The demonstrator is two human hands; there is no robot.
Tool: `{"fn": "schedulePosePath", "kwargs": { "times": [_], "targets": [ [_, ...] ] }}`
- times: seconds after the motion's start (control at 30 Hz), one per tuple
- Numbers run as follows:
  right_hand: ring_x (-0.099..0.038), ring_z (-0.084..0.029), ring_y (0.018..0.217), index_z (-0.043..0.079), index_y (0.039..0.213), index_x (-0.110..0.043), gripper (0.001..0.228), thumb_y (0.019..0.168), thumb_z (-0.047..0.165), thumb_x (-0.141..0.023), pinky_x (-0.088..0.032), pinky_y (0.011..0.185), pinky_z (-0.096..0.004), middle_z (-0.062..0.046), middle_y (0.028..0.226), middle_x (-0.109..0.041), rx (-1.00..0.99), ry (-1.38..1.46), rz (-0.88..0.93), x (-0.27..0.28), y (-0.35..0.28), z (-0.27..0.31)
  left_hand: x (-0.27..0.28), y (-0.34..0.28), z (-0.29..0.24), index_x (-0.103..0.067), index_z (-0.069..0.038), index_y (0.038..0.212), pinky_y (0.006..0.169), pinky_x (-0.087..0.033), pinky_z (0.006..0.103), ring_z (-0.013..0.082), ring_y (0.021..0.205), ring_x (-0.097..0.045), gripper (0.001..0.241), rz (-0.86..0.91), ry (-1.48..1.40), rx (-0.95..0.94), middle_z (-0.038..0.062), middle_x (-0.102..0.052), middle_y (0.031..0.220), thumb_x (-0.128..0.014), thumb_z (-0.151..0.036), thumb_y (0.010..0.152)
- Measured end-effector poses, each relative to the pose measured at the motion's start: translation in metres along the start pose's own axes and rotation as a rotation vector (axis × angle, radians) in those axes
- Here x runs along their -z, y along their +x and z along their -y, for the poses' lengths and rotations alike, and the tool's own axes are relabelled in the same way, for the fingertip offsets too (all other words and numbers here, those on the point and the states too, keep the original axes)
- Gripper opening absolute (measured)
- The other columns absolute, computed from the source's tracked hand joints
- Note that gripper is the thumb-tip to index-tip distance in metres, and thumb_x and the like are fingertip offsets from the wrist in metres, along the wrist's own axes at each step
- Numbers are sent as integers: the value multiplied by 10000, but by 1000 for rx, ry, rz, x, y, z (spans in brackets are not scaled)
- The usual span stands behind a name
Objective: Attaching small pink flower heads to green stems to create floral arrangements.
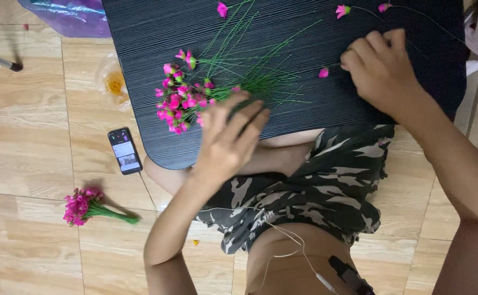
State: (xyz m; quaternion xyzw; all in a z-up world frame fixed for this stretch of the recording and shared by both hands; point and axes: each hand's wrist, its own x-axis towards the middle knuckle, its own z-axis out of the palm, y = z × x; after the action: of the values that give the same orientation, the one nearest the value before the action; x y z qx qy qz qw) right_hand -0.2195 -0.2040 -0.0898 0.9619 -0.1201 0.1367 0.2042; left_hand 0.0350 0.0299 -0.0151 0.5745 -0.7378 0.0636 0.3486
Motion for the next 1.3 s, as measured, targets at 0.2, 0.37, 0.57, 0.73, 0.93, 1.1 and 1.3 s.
{"fn": "schedulePosePath", "kwargs": {
  "times": [0.2,0.37,0.57,0.73,0.93,1.1,1.3],
  "targets": [
    [-480,-159,748,138,912,-640,184,1011,-12,-679,-357,731,-341,21,680,-553,108,83,-125,56,26,43,-41,4,-26,-558,56,1310,1064,-530,425,340,1213,-647,383,43,-688,532,213,-655,1297,-458,-238,1086],
    [-537,-222,737,101,915,-640,134,1034,107,-578,-415,768,-418,-50,774,-570,145,142,-288,78,31,67,-54,-9,-20,-652,5,1261,782,-603,341,225,890,-718,383,128,-1556,920,205,-736,987,-526,-303,1071],
    [-539,-213,707,105,928,-656,163,1001,36,-527,-397,749,-395,-63,768,-597,208,51,-390,90,43,76,-45,-19,-26,-624,85,1228,766,-645,353,278,861,-769,371,83,-1991,1101,262,-741,984,-596,-240,1051],
    [-529,-207,707,100,939,-658,188,1004,25,-498,-372,763,-388,-64,771,-606,206,62,-437,95,50,81,-40,-26,-36,-522,88,1366,815,-649,391,320,920,-759,447,63,-2102,1095,301,-719,1070,-610,-211,1046],
    [-543,-203,705,117,991,-686,149,1025,75,-548,-393,754,-386,-64,790,-648,237,92,-436,99,50,85,-41,-38,-36,-430,109,1461,897,-616,515,366,951,-741,542,0,-2165,992,297,-705,1026,-626,-5,968],
    [-496,-202,678,154,877,-654,125,925,39,-647,-352,638,-349,-55,752,-590,310,161,-392,103,48,89,-36,-53,-28,-545,106,1372,846,-628,485,316,891,-747,485,81,-1800,788,255,-719,974,-621,112,893],
    [-525,-195,695,195,794,-653,137,867,109,-732,-391,686,-360,-40,708,-601,305,227,-356,81,30,109,26,-11,-26,-652,95,1181,767,-627,499,417,825,-748,249,195,-826,384,281,-705,927,-532,64,965]
  ]
}}
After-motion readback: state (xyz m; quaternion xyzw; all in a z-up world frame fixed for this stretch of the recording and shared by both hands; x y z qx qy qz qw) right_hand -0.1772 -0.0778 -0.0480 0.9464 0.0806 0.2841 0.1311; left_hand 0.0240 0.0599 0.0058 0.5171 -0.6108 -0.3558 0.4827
